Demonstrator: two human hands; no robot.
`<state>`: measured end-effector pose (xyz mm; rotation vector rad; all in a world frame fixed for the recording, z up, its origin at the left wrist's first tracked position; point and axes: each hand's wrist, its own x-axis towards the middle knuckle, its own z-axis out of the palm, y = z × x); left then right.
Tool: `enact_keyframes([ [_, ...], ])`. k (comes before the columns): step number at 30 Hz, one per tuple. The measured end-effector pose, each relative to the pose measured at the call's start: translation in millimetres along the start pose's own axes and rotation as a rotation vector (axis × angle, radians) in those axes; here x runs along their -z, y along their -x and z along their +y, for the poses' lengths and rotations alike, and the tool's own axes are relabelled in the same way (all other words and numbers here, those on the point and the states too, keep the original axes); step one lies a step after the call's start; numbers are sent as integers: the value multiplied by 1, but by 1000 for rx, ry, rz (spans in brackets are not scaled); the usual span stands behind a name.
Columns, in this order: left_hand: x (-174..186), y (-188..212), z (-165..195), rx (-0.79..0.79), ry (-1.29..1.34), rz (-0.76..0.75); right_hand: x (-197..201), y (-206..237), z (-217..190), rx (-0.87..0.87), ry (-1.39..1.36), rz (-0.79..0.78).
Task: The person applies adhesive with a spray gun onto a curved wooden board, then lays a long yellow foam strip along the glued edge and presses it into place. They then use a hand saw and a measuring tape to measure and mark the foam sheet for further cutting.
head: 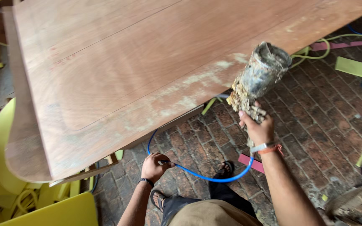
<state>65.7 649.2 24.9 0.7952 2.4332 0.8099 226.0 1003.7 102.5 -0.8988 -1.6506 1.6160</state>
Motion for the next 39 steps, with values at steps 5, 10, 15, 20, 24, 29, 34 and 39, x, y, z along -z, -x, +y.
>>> enact_keyframes([
  [5, -50, -59, 96, -138, -51, 0, 89, -74, -20, -73, 177, 175],
  [10, -68, -107, 143, -235, -35, -75, 125, -91, -16, -133, 120, -140],
  [15, -92, -154, 163, -183, -47, -177, 141, -137, 2, -147, 101, -184],
  [20, -138, -220, 187, -153, 1, -163, 188, -226, 1, -88, 65, 231],
  [24, -180, -285, 215, -225, 18, -174, 227, -263, 1, -87, 87, 223],
  [29, -212, -340, 251, -286, 7, -328, 260, -310, 3, -105, 128, 127],
  [34, -230, -363, 293, -101, 73, -340, 308, -384, -8, -29, 232, 418],
  [39, -266, -397, 368, -111, 83, -319, 376, -425, 2, -155, 96, 45],
])
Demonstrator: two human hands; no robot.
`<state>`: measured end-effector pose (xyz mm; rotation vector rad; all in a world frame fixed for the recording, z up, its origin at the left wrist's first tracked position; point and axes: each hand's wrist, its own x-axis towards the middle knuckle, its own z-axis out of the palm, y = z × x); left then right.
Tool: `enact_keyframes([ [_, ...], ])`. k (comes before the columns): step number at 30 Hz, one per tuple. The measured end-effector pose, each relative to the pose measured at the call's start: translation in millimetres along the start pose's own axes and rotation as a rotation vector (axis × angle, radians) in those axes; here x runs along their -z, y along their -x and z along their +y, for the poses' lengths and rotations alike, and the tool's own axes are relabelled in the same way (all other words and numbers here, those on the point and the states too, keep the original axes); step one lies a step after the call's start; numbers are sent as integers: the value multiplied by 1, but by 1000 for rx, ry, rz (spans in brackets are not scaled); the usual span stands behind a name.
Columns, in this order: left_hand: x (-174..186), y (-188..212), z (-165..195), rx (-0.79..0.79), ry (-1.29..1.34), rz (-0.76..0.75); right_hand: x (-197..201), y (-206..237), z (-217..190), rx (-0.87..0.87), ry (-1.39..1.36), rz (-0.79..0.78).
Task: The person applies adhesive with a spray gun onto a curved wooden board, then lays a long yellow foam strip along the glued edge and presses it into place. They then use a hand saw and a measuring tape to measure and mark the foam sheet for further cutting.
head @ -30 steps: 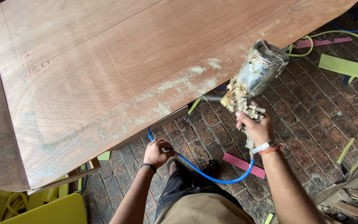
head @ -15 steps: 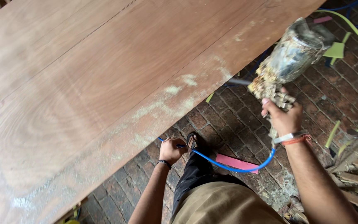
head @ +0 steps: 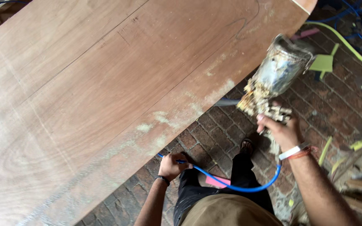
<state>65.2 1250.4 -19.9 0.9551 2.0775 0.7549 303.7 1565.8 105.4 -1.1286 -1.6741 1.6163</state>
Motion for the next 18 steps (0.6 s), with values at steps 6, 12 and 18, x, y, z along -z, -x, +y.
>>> enact_keyframes([
  [6, -40, -61, 97, 185, 5, 205, 72, -137, 8, 204, -80, 41],
  [12, -105, -102, 207, 125, -159, 335, 166, -225, -17, 196, -57, 6],
  [18, -129, -131, 268, 118, -170, 341, 212, -262, -20, 236, 41, -66],
])
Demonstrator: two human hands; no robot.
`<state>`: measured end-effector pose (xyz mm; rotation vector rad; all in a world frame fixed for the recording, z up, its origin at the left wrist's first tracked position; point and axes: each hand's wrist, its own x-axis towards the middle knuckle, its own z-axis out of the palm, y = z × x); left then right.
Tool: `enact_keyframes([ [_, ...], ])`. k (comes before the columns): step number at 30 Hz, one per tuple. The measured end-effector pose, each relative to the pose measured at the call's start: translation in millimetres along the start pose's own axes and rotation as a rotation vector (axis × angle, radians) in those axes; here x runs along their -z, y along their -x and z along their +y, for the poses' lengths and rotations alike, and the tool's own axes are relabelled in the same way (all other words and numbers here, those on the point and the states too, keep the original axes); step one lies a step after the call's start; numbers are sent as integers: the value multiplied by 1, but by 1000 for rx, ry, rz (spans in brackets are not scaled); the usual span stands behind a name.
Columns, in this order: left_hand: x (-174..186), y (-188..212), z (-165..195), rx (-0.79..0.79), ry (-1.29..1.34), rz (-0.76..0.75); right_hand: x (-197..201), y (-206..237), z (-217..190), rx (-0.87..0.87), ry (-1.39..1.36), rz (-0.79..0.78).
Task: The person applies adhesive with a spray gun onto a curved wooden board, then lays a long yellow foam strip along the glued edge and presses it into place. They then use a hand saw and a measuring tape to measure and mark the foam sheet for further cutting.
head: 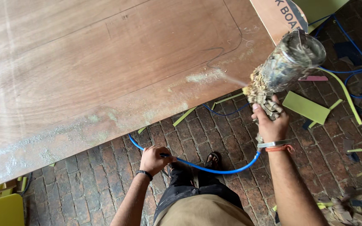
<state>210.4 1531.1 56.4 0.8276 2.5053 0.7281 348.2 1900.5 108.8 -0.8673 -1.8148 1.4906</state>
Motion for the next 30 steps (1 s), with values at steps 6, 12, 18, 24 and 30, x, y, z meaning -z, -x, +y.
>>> enact_keyframes([
  [6, -16, -17, 29, 13, 32, -126, 17, 5, 25, -203, -138, -301],
  [12, -14, -18, 28, 98, 139, -57, 28, -13, 28, -165, 252, -5],
  [18, -27, -32, 54, 76, 105, -72, 61, -58, 20, -48, -222, 28],
  [24, -26, -44, 72, 20, 115, -31, 80, -75, 21, 113, -162, 111],
  [30, -42, -51, 92, 41, 77, -160, 101, -66, 15, -58, -130, 13],
])
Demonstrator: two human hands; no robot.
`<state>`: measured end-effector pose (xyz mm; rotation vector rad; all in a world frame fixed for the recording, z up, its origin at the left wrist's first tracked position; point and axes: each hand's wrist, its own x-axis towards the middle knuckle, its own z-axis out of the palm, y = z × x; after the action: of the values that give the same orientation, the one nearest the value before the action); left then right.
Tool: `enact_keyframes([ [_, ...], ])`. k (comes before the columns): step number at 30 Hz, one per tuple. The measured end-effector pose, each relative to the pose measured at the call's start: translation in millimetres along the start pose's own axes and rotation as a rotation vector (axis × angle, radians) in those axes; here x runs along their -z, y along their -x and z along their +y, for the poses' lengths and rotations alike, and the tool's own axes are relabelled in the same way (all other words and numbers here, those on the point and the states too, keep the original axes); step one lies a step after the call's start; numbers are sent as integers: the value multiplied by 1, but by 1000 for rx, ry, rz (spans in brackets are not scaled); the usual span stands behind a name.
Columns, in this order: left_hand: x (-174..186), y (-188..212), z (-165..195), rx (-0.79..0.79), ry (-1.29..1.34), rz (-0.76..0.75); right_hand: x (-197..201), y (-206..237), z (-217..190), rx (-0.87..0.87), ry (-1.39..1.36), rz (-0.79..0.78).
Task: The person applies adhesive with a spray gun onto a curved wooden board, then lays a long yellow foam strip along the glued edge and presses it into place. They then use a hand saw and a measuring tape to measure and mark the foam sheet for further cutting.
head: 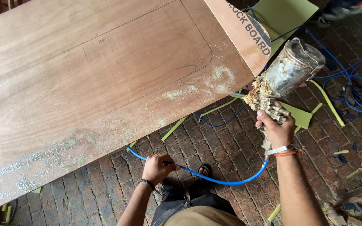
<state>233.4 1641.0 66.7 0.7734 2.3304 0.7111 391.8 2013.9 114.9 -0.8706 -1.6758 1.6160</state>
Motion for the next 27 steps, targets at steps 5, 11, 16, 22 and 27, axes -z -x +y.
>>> enact_keyframes([
  [5, 2, -6, 3, -38, -11, 99, 3, -9, 0, 20, -25, 110],
  [11, 14, 2, 7, 4, -4, 67, 2, -35, 0, 156, -155, 103],
  [16, 13, 0, 13, 9, 10, 70, 10, -39, 1, 206, -114, 164],
  [22, 4, -10, 17, -46, -73, 34, 31, -13, 5, 103, 0, 210],
  [27, 3, -14, 21, -56, -32, -31, 36, -3, -2, 4, -58, 163],
])
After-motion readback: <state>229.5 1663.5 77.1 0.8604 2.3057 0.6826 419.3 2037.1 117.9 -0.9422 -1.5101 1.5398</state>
